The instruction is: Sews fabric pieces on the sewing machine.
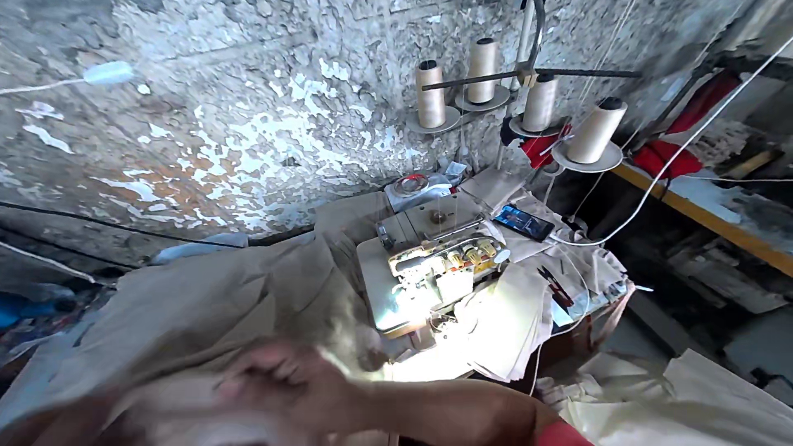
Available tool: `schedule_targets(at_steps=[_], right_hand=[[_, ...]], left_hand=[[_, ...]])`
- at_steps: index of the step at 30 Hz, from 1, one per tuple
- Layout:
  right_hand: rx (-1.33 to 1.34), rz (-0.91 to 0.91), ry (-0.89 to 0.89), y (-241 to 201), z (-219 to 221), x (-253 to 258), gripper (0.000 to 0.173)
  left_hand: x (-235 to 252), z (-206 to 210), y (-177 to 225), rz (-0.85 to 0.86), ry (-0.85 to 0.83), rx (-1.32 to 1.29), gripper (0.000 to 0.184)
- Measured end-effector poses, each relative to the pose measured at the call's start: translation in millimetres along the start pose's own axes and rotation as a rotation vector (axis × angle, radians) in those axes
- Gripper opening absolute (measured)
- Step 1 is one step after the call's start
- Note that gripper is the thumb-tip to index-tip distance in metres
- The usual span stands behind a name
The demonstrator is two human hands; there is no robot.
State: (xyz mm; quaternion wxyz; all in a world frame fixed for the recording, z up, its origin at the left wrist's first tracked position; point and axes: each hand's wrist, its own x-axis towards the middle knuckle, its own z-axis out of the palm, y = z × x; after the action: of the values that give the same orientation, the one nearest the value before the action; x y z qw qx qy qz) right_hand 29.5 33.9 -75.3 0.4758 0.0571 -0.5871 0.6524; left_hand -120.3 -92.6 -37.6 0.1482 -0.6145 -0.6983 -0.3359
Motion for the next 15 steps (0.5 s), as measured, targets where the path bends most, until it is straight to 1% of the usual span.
schedule_targets(at_steps=[1, 2, 3, 4, 5, 7, 10, 12, 14, 15], right_hand=[[-0.085, 0.068, 0.059, 4.4, -16.2, -1.8, 0.02], [-0.155, 0.152, 0.124, 10.6, -31.6, -6.1, 0.021], [-0.2, 0.241, 0.186, 17.9, -46.3, -12.5, 0.021], [-0.225, 0.301, 0.242, 25.1, -60.2, -19.9, 0.021], [-0.234, 0.358, 0.287, 30.0, -74.0, -27.4, 0.021], [-0.256, 0.445, 0.356, 34.8, -99.5, -45.1, 0.02], [-0.408, 0.48, 0.513, 36.7, -125.6, -70.5, 0.018], [-0.588, 0.557, 0.575, 35.3, -137.2, -87.1, 0.016], [-0.724, 0.644, 0.566, 30.6, -144.2, -99.4, 0.023], [-0.751, 0.681, 0.551, 28.9, -146.2, -103.5, 0.027]], left_hand=[[20.1, 11.5, -10.2, 0.145, -0.094, 0.15, 0.025], [38.6, 30.5, -14.3, 0.289, -0.107, 0.265, 0.026], [55.0, 54.9, -11.3, 0.391, -0.079, 0.305, 0.027], [67.1, 80.2, -6.2, 0.444, -0.074, 0.283, 0.028], [74.5, 105.6, -2.5, 0.462, -0.087, 0.225, 0.028], [77.2, 151.1, 2.9, 0.416, -0.157, 0.071, 0.029], [74.2, 200.0, 11.4, 0.33, -0.27, -0.149, 0.024], [71.8, 214.0, 21.2, 0.247, -0.384, -0.215, 0.02], [75.2, 212.7, 37.7, 0.082, -0.58, -0.22, 0.019], [76.9, 213.6, 43.0, 0.012, -0.649, -0.207, 0.019]])
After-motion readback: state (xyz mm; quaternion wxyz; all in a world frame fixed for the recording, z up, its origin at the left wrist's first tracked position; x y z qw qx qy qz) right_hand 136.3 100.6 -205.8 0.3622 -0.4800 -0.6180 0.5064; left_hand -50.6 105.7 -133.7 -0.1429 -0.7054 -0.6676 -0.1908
